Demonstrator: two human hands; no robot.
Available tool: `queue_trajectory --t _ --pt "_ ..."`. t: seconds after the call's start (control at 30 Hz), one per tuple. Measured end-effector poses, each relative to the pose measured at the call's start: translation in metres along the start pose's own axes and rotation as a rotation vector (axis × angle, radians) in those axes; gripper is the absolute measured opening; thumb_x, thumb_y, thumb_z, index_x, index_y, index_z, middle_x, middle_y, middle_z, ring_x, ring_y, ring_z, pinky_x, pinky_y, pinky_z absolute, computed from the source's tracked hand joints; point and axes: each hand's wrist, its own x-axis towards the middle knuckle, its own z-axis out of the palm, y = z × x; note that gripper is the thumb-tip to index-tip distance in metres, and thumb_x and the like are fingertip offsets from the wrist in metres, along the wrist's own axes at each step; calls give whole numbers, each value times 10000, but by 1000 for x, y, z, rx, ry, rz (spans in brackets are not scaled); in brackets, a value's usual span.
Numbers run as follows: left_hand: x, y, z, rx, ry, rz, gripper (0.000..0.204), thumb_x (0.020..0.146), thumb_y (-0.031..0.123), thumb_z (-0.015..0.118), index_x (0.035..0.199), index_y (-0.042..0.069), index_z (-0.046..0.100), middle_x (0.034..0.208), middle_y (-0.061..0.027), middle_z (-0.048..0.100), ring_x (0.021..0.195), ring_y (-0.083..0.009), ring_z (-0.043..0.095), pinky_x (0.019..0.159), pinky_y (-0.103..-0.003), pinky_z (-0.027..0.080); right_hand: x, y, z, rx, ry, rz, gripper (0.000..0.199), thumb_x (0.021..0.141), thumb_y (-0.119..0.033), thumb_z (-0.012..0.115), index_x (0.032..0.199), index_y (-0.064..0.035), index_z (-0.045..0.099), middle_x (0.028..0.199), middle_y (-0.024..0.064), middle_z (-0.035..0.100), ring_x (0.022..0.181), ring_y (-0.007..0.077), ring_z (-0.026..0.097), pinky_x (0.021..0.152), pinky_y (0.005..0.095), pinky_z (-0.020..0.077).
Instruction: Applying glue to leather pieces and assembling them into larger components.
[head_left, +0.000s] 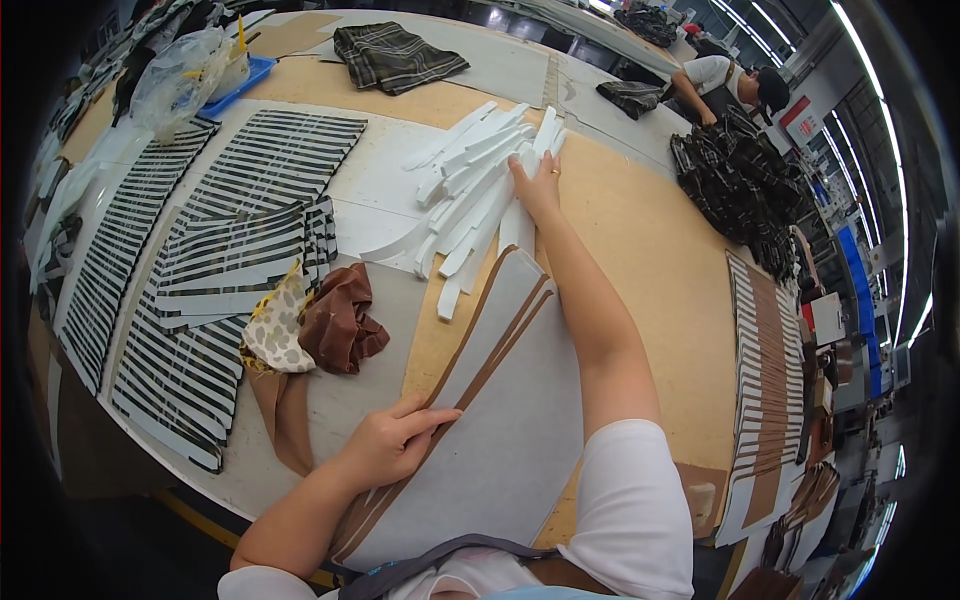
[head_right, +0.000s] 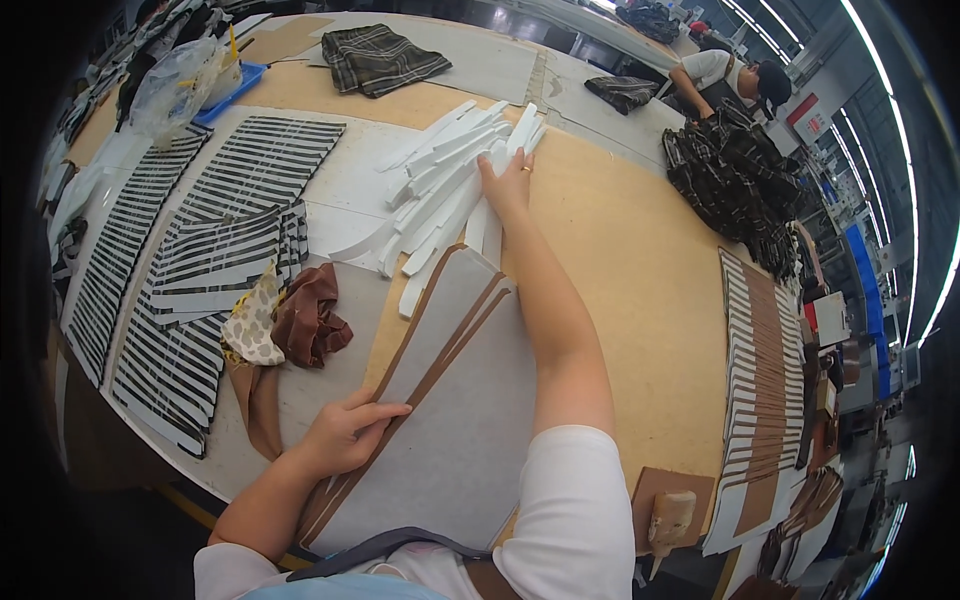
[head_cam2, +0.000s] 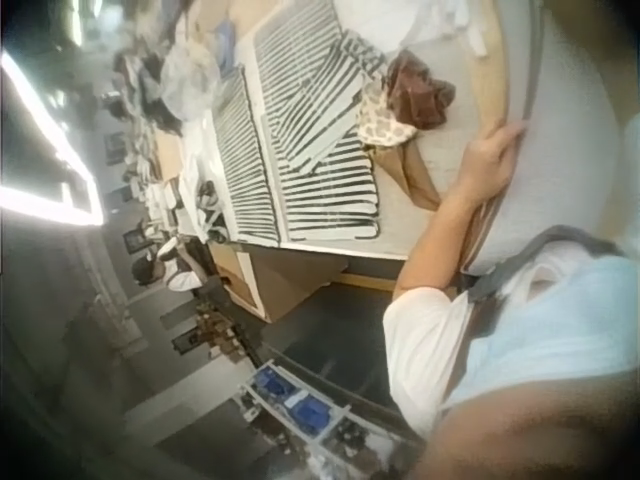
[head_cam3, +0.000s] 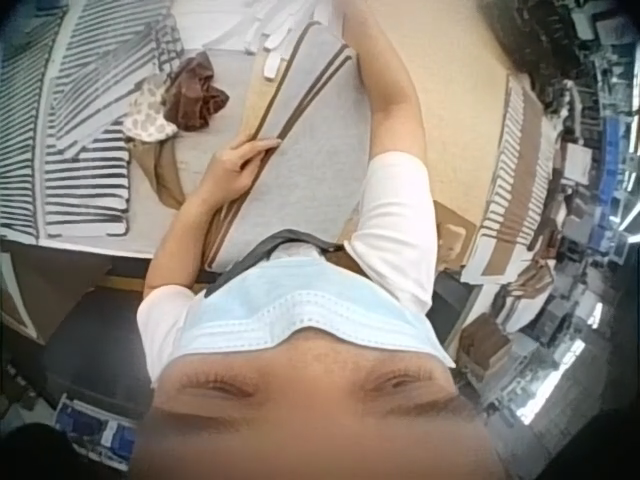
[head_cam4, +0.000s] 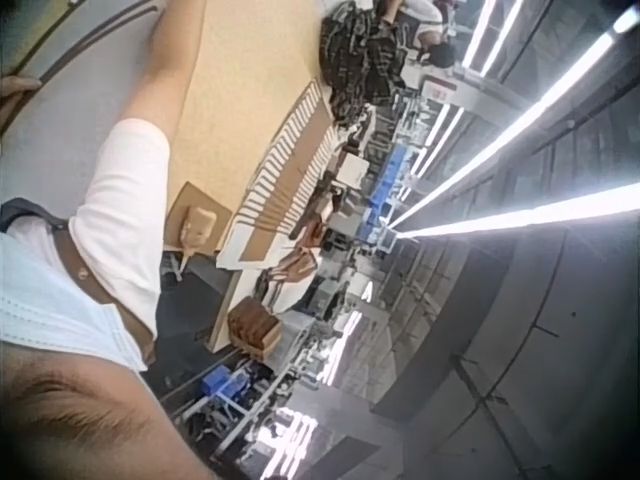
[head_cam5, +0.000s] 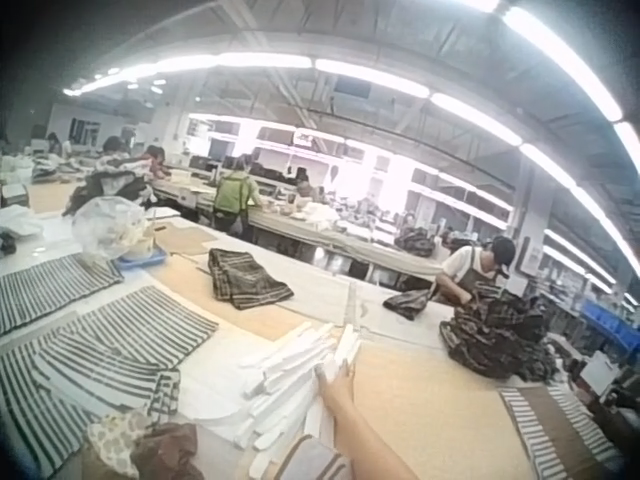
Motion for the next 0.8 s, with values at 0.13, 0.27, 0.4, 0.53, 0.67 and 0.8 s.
queue_trajectory --t 0.13,0.27,0.4,0.53,0.67,0.8 --pt "-1 1 -3 -2 34 -32 332 758 -58 552 1045 87 635 823 -97 564 647 -226 580 582 -292 469 4 -21 34 119 -72 -54 944 768 -451 620 1357 105 136 1410 328 125 1317 430 174 1084 393 198" --pt "-3 -2 -5 -15 71 -40 317 767 -53 549 1037 86 642 824 -102 572 647 -219 582 583 -283 467 8 -28 57 107 11 -27 955 742 -395 648 1355 120 128 1396 287 199 1293 374 262 1040 370 297" --pt "0 -7 -5 -36 50 -103 300 782 -44 543 1034 83 644 843 -105 581 659 -214 575 601 -274 462 3 -40 58 300 -96 -17 951 784 -469 594 1395 51 83 1414 252 202 1289 342 283 1035 386 298" --pt "-4 -18 -1 -101 109 -53 290 795 -37 537 1038 81 642 840 -104 573 705 -218 569 637 -274 457 -16 -74 28 701 -445 296 899 842 -538 492 1428 -38 27 1427 214 222 1269 311 331 1022 400 308" --pt "0 -22 -1 -153 113 -70 260 798 -35 530 1026 37 631 907 -92 587 822 -196 573 725 -260 449 -38 -71 -19 56 -304 143 700 872 -474 480 1383 -43 273 1349 207 380 1196 298 442 957 378 376" --pt "0 -25 -4 -162 76 -153 301 786 -12 535 1076 26 605 1040 -93 587 961 -180 556 840 -258 420 -94 -68 -82 -53 -320 -39 504 855 -383 536 1188 -4 522 1196 224 526 1123 319 508 917 378 411"
